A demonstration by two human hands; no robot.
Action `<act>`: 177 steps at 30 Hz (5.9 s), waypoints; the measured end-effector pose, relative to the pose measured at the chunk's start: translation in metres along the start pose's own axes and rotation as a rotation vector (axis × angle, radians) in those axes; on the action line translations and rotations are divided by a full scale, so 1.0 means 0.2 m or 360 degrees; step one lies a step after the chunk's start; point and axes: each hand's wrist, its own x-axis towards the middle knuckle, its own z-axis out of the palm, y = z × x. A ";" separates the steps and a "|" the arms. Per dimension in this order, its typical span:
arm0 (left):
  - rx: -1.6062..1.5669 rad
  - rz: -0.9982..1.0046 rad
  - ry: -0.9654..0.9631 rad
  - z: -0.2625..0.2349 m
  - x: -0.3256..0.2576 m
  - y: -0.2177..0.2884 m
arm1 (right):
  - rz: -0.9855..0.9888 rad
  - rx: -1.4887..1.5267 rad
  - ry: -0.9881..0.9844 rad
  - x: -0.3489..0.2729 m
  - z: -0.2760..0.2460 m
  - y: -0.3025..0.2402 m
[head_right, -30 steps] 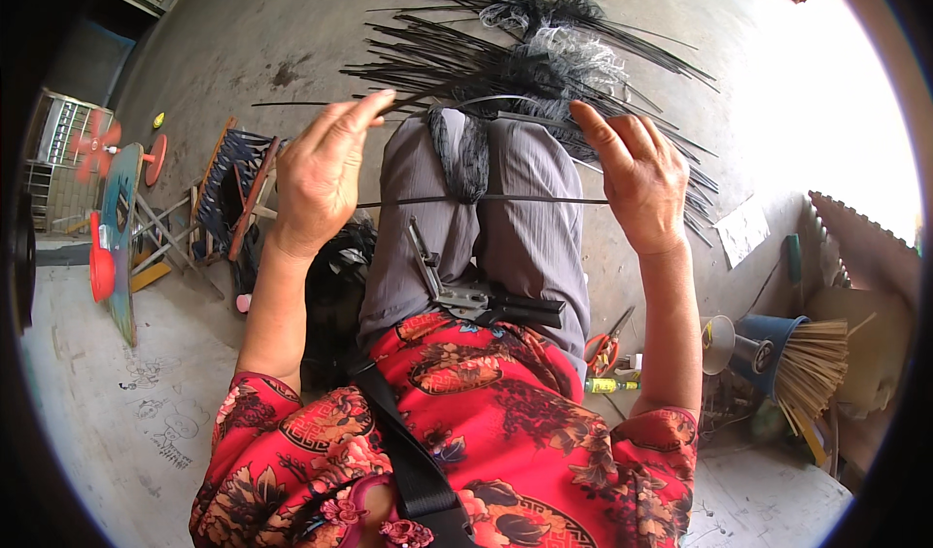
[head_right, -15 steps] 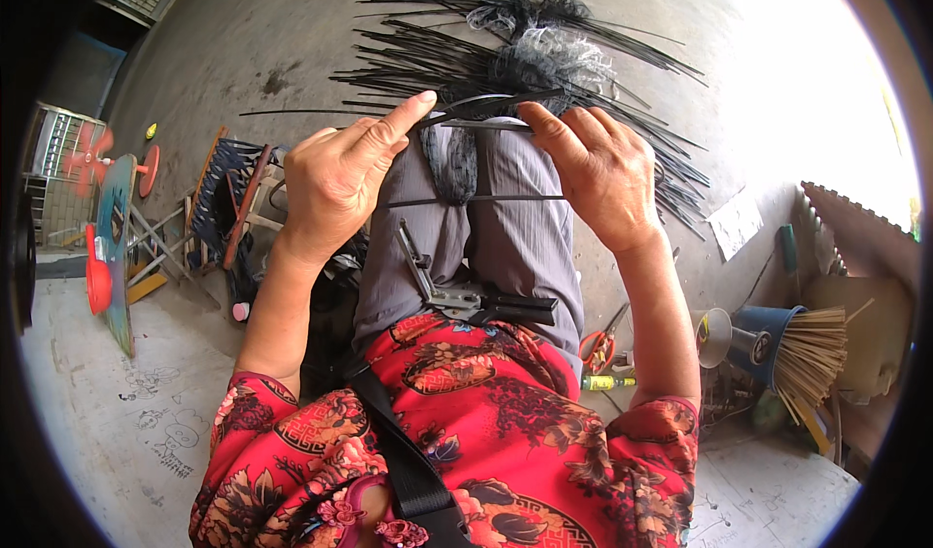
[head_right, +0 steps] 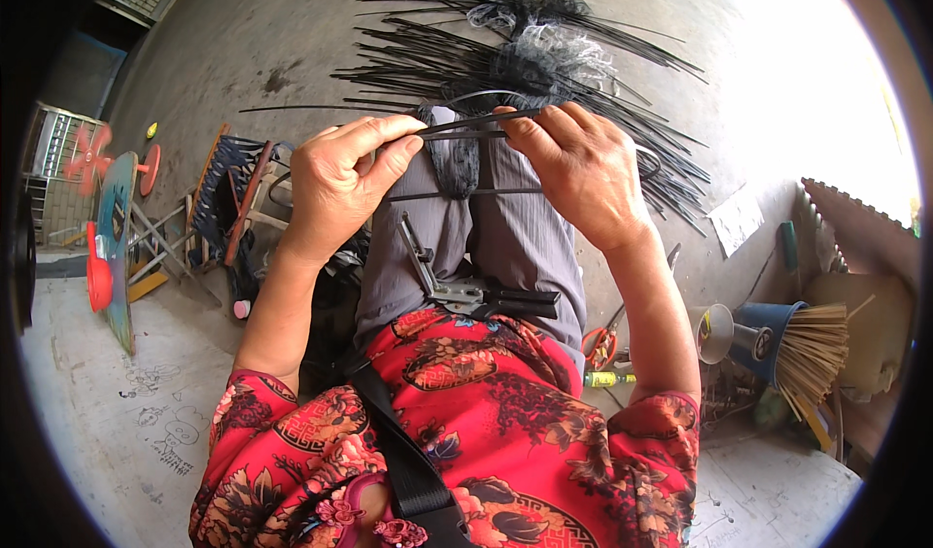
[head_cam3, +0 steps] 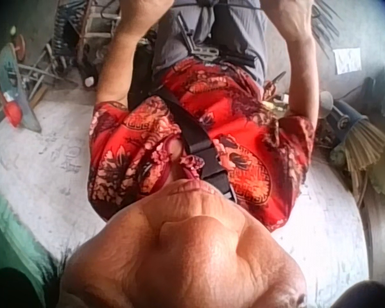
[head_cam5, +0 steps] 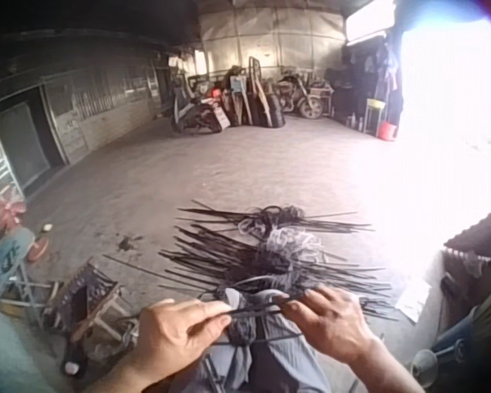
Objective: The person attaches black rods to a net using a fastener tool and finishes by trimming excess material with scissors.
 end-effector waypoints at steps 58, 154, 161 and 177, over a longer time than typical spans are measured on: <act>-0.1758 -0.0849 -0.0009 -1.03 0.13 -0.24 | -0.0150 0.0438 -0.0864 -0.28 -0.06 -0.46; 0.0489 -0.0011 0.0173 0.45 -0.10 -0.16 | 0.1128 0.0848 -0.0629 -0.22 0.54 -0.07; 0.0074 -0.0279 0.0323 0.47 -0.11 -0.20 | 0.1000 0.0561 -0.0662 -0.13 0.44 -0.17; -0.1364 -0.0813 0.0415 0.18 -0.12 -0.28 | 0.1705 0.2665 -0.0493 -0.14 0.48 -0.45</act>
